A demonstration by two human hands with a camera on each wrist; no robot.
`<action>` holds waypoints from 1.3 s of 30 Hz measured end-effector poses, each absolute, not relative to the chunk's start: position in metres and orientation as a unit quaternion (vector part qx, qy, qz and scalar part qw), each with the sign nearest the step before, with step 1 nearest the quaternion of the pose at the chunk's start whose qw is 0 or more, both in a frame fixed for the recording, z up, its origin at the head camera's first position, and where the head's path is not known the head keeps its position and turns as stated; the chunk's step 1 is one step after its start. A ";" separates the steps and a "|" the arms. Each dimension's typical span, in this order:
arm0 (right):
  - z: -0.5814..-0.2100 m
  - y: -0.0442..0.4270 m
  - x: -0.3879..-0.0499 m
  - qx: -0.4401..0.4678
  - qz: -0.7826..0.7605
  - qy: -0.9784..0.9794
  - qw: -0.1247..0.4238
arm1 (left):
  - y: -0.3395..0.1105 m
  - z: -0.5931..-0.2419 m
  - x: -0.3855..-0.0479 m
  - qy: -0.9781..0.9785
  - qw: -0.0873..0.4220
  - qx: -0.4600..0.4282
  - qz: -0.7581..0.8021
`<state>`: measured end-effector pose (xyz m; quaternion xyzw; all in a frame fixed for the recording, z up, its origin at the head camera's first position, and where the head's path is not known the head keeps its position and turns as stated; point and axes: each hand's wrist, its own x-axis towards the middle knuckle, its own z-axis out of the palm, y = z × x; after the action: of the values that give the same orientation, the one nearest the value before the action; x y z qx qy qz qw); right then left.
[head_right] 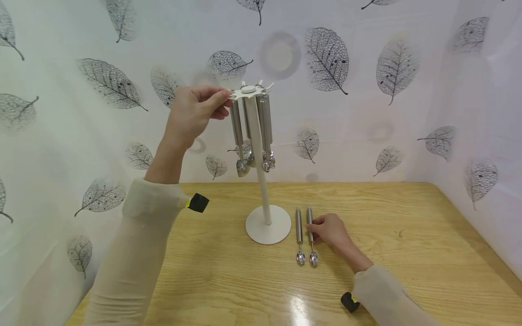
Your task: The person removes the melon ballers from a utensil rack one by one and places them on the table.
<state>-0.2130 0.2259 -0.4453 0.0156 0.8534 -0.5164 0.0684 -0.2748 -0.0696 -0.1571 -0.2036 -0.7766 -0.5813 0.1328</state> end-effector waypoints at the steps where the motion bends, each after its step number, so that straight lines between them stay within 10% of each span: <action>1: -0.445 0.226 -0.214 0.017 -0.512 0.856 0.070 | -0.070 -0.157 -0.275 -0.777 0.133 -0.203 -0.581; 22: -0.445 0.221 -0.214 0.027 -0.475 0.877 0.072 | -0.069 -0.163 -0.274 -0.754 0.133 -0.211 -0.607; 33: -0.428 0.224 -0.212 0.017 -0.429 0.902 0.044 | -0.056 -0.156 -0.238 -0.784 0.263 -0.166 -0.537; 39: -0.402 0.222 -0.210 -0.006 -0.449 0.893 0.035 | -0.049 -0.152 -0.228 -0.794 0.221 -0.168 -0.541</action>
<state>-0.2104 0.2225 -0.4024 -0.0058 0.8929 -0.4488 0.0355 -0.2283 -0.0495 -0.1519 -0.1680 -0.7936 -0.5415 0.2209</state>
